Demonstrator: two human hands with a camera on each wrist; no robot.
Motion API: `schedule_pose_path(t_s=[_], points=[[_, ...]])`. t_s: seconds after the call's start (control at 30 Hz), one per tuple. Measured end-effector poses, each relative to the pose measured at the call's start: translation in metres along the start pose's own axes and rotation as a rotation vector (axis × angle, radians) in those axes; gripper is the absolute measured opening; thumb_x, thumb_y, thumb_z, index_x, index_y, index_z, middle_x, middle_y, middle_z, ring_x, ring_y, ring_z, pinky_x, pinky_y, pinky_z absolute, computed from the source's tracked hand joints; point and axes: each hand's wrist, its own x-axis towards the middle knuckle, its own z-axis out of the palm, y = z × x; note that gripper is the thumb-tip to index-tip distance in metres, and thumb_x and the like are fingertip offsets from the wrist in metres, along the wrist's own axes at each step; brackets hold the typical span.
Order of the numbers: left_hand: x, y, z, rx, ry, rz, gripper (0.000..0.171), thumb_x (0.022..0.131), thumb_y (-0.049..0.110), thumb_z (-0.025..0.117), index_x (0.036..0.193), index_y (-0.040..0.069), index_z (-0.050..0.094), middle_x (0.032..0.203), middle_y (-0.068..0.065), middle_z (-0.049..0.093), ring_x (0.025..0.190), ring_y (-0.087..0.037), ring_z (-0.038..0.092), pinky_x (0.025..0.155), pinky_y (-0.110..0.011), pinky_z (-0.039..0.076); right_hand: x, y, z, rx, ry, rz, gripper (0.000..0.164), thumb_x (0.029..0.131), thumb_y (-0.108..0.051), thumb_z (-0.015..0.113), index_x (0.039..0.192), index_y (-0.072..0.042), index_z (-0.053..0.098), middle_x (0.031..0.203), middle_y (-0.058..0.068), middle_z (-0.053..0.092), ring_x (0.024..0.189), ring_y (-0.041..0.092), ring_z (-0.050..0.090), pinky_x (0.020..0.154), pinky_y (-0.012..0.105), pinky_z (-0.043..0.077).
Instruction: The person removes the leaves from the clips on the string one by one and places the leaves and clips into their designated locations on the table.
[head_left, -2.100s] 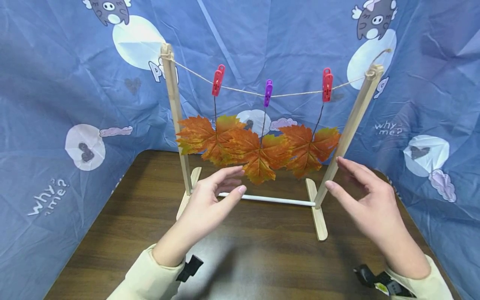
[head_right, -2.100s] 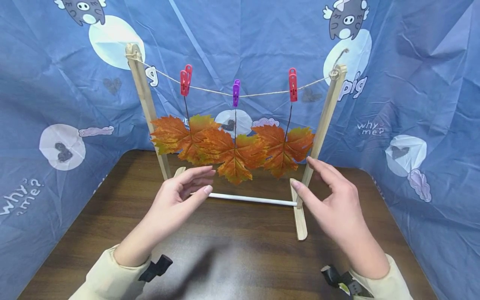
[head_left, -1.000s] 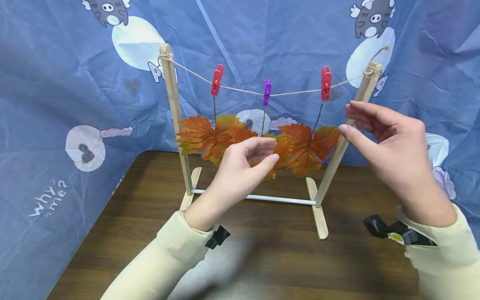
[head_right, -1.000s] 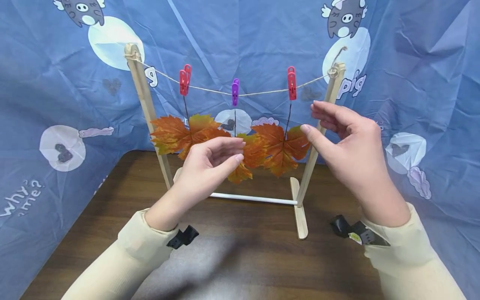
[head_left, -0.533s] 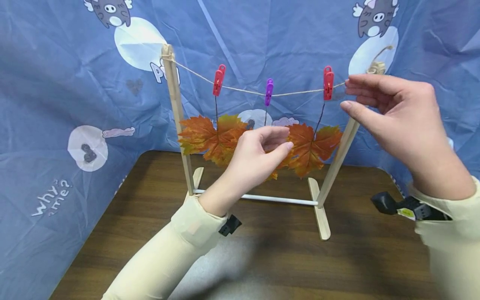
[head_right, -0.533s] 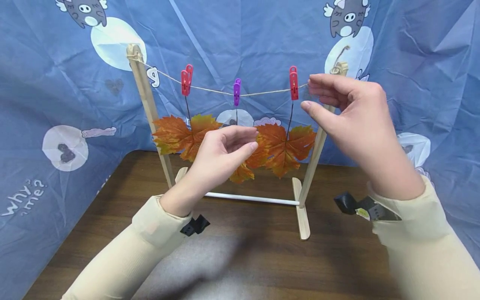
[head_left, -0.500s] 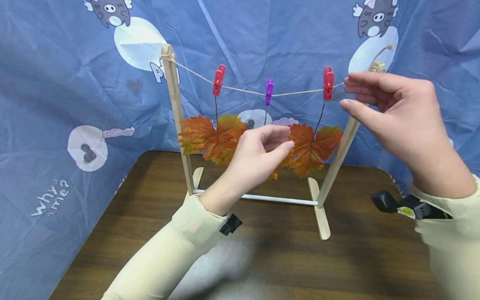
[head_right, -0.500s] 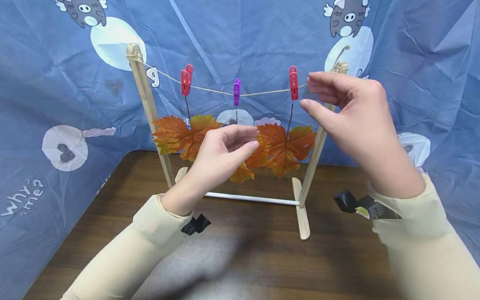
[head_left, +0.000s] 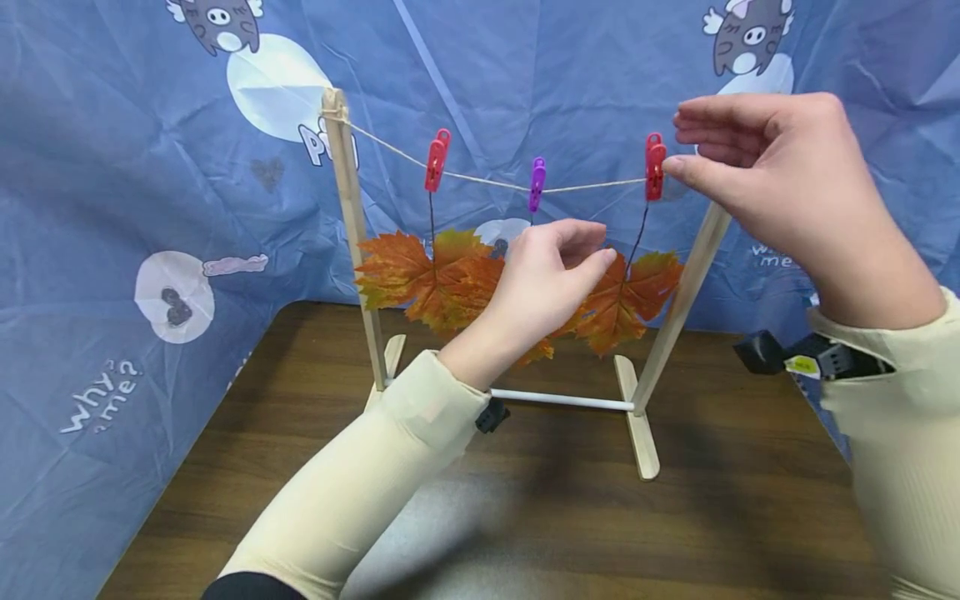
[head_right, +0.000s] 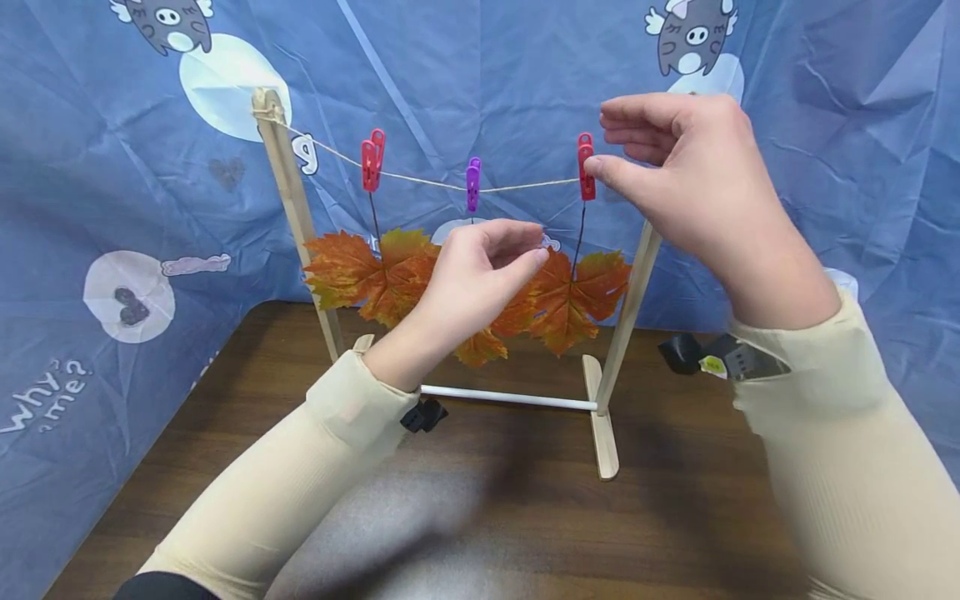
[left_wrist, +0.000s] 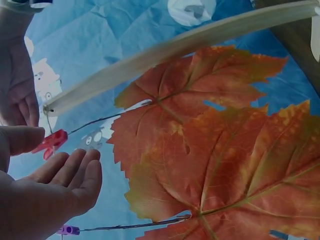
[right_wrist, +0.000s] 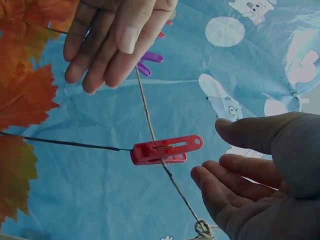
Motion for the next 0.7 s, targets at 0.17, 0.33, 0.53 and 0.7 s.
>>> schedule_pose_path(t_s=[0.17, 0.33, 0.53, 0.7], points=[[0.012, 0.003, 0.005, 0.048, -0.01, -0.025, 0.029, 0.097, 0.015, 0.071, 0.122, 0.002, 0.071, 0.112, -0.004, 0.073, 0.096, -0.008, 0.065, 0.085, -0.018, 0.048, 0.011, -0.001, 0.001, -0.023, -0.055, 0.014, 0.048, 0.089, -0.017, 0.081, 0.133, -0.004, 0.067, 0.128, 0.015, 0.067, 0.104, 0.005, 0.067, 0.086, 0.017, 0.05], [0.024, 0.006, 0.012, 0.085, -0.031, -0.05, 0.03, 0.098, 0.016, 0.07, 0.124, 0.002, 0.071, 0.113, -0.004, 0.073, 0.097, -0.009, 0.064, 0.084, -0.017, 0.047, 0.02, 0.0, 0.0, -0.115, -0.12, 0.011, 0.051, 0.09, -0.024, 0.08, 0.136, -0.006, 0.065, 0.132, 0.015, 0.065, 0.109, 0.006, 0.066, 0.087, 0.016, 0.049], [0.037, 0.004, 0.02, 0.16, -0.047, -0.049, 0.03, 0.098, 0.018, 0.07, 0.125, 0.004, 0.071, 0.112, -0.003, 0.073, 0.099, -0.008, 0.063, 0.084, -0.015, 0.045, 0.028, -0.001, -0.001, -0.221, -0.191, 0.013, 0.053, 0.092, -0.03, 0.078, 0.139, -0.01, 0.064, 0.13, 0.012, 0.066, 0.114, 0.014, 0.065, 0.082, 0.014, 0.047], [0.046, 0.003, 0.025, 0.2, -0.067, -0.043, 0.028, 0.099, 0.018, 0.07, 0.122, 0.004, 0.073, 0.111, -0.002, 0.074, 0.097, -0.008, 0.064, 0.082, -0.015, 0.045, 0.03, -0.004, 0.0, -0.273, -0.224, -0.019, 0.051, 0.094, -0.028, 0.075, 0.14, -0.007, 0.063, 0.12, 0.014, 0.071, 0.111, 0.019, 0.066, 0.079, 0.014, 0.045]])
